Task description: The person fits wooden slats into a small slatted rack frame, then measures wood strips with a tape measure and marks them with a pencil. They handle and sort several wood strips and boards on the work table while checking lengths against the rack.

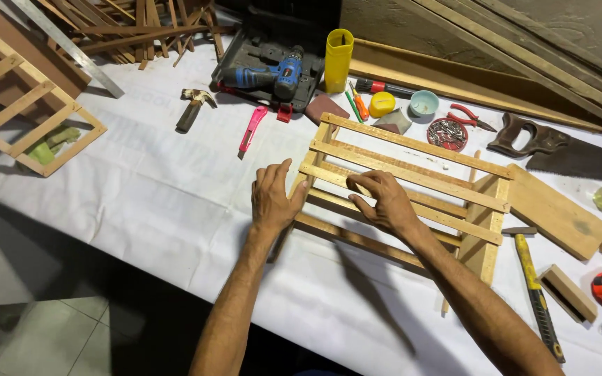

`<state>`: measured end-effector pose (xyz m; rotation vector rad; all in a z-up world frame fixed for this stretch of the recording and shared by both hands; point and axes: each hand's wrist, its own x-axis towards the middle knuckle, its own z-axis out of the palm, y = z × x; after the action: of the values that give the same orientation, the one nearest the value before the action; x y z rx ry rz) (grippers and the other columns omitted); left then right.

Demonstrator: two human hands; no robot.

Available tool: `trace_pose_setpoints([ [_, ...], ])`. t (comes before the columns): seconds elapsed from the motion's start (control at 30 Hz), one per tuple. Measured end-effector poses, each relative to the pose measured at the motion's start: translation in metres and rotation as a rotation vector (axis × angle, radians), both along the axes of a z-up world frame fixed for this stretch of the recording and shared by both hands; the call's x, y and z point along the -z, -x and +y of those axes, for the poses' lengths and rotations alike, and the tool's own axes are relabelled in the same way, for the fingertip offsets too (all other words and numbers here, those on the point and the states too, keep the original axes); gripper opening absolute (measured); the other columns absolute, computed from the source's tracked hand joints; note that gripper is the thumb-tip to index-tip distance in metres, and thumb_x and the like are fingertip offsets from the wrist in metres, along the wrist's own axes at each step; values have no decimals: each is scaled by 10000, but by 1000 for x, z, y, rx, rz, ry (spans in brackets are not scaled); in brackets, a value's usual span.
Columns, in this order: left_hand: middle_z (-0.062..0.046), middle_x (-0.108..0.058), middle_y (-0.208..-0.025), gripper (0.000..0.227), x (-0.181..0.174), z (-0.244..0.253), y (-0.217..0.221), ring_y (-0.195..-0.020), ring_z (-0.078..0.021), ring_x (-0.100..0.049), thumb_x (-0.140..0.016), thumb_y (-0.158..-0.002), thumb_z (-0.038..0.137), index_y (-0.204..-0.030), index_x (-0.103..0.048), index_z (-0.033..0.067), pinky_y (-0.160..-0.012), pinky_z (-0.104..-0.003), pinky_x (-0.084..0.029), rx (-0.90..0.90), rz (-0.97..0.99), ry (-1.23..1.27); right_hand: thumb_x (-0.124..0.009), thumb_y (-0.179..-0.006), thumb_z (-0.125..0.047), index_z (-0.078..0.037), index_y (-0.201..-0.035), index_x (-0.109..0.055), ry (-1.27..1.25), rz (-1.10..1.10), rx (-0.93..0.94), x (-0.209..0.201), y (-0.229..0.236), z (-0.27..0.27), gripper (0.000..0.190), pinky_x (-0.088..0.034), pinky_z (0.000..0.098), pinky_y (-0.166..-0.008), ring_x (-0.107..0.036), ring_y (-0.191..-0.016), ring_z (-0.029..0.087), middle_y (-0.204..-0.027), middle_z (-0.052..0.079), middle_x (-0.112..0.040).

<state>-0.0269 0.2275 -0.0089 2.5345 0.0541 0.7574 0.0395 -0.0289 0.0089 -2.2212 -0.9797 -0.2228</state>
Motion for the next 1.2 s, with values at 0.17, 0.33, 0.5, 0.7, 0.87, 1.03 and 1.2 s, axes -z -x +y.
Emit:
trace_pose_setpoints([
  [0.17, -115, -673, -1102, 528, 17, 9, -16, -1008, -314, -569, -725, -899, 303, -1344, -637, 33, -863, -462, -496, 87, 48, 106, -740, -893, -160, -146, -1241, -732, 49, 48, 57, 15, -3, 6, 348, -573, 416, -822, -688, -970, 284, -1050, 104, -727],
  [0.33, -110, -701, -981, 424, 19, 11, -23, -923, -297, -589, -717, -928, 278, -1270, -691, 29, -820, -429, -512, 164, 58, 195, -737, -896, -136, -171, -1242, -739, 56, 16, 89, 11, 1, 9, 347, -581, 406, -737, -702, -894, 270, -991, 89, -739],
  [0.5, -83, -720, -919, 307, 28, 16, -30, -885, -273, -612, -720, -931, 234, -1184, -720, 62, -813, -417, -515, 160, 32, 268, -725, -860, -114, -182, -1250, -735, 54, -5, 74, 20, 0, 7, 396, -603, 379, -786, -712, -957, 250, -1069, 64, -748],
  [0.7, -74, -728, -893, 284, 32, 20, -32, -882, -246, -629, -734, -928, 221, -1168, -721, 69, -805, -404, -519, 169, 55, 313, -725, -871, -119, -194, -1293, -715, 103, 23, 75, 27, -2, 7, 428, -611, 365, -795, -712, -971, 237, -1090, 57, -745],
  [0.87, -64, -721, -881, 288, 32, 21, -34, -886, -231, -631, -728, -918, 208, -1172, -714, 72, -811, -393, -527, 185, 60, 334, -721, -854, -95, -195, -1304, -707, 91, 50, 75, 24, 0, 7, 460, -615, 363, -819, -713, -976, 235, -1086, 55, -746],
  [1.03, -65, -702, -865, 278, 30, 20, -34, -887, -216, -633, -726, -921, 204, -1165, -709, 73, -810, -385, -529, 181, 83, 362, -730, -836, -86, -196, -1310, -704, 66, 34, 69, 27, -1, 5, 488, -612, 371, -846, -712, -1003, 243, -1100, 56, -754],
  [1.2, -59, -707, -867, 266, 32, 23, -35, -908, -212, -640, -726, -932, 207, -1154, -702, 62, -826, -388, -531, 214, 84, 339, -734, -870, -100, -206, -1307, -707, 95, 15, 72, 33, -1, 5, 451, -608, 368, -880, -710, -1049, 242, -1136, 58, -758],
])
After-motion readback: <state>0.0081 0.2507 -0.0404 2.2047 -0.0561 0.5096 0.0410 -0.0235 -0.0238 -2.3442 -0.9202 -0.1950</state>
